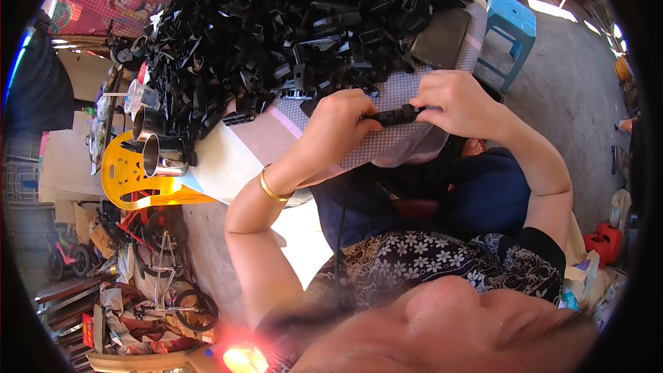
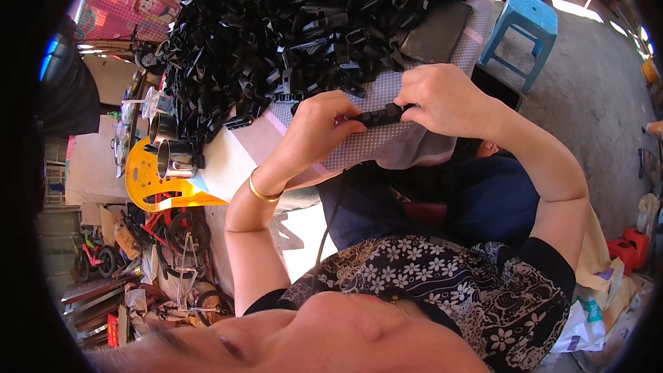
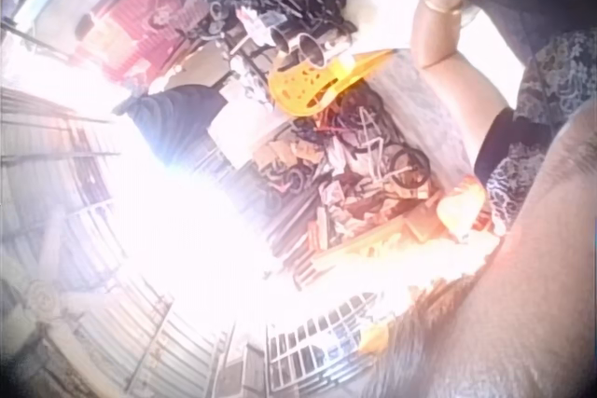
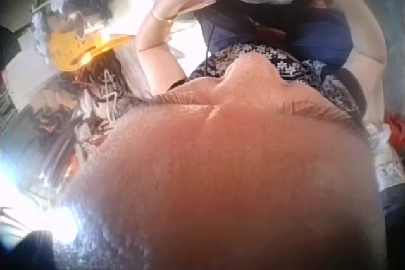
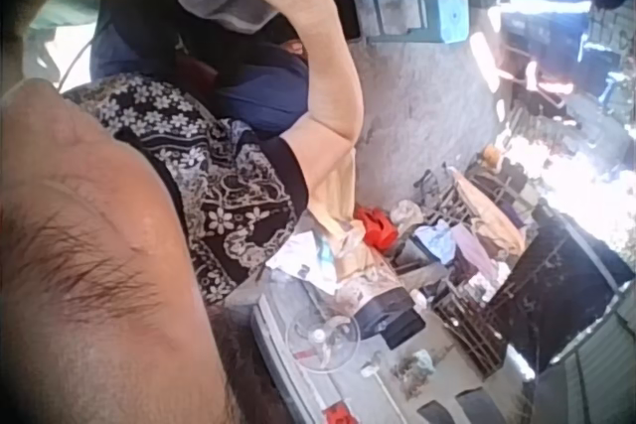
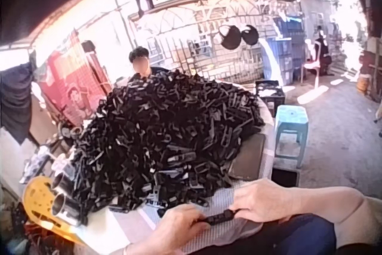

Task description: The person assembles black plastic components by hand, repeatedly taking pieces from a pile on the table and connecting them together.

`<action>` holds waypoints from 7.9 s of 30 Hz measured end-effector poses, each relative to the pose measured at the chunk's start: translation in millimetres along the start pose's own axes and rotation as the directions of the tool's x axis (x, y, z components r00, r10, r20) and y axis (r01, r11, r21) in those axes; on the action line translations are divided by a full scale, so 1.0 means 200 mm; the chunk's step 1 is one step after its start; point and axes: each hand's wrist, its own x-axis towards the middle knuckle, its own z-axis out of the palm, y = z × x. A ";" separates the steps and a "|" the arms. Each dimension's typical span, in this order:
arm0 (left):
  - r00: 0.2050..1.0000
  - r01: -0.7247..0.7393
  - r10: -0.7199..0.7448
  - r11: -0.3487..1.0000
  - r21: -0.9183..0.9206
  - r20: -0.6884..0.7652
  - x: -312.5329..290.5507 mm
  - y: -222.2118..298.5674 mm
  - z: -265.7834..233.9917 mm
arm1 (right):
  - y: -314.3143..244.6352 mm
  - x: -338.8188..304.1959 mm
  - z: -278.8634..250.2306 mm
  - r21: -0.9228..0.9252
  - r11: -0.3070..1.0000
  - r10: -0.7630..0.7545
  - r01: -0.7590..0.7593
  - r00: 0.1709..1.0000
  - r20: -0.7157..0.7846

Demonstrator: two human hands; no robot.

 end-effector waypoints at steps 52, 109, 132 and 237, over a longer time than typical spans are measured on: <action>0.993 0.117 -0.117 0.993 -0.012 0.001 0.01 -0.03 -0.02 | -0.03 0.01 0.03 -0.204 0.978 -0.039 0.046 0.999 0.036; 0.996 -0.043 0.048 0.997 0.067 -0.070 0.01 -0.01 0.06 | 0.08 0.02 0.10 -0.162 0.969 0.147 -0.187 0.961 -0.235; 0.994 0.020 -0.019 1.000 0.011 -0.109 0.00 -0.03 0.10 | -0.02 0.04 0.08 0.643 0.652 0.424 -0.403 0.896 0.132; 0.856 0.143 -0.011 0.966 0.216 -0.517 0.21 -0.27 -0.09 | 0.11 0.04 0.16 0.000 0.985 0.170 -0.172 0.970 -0.172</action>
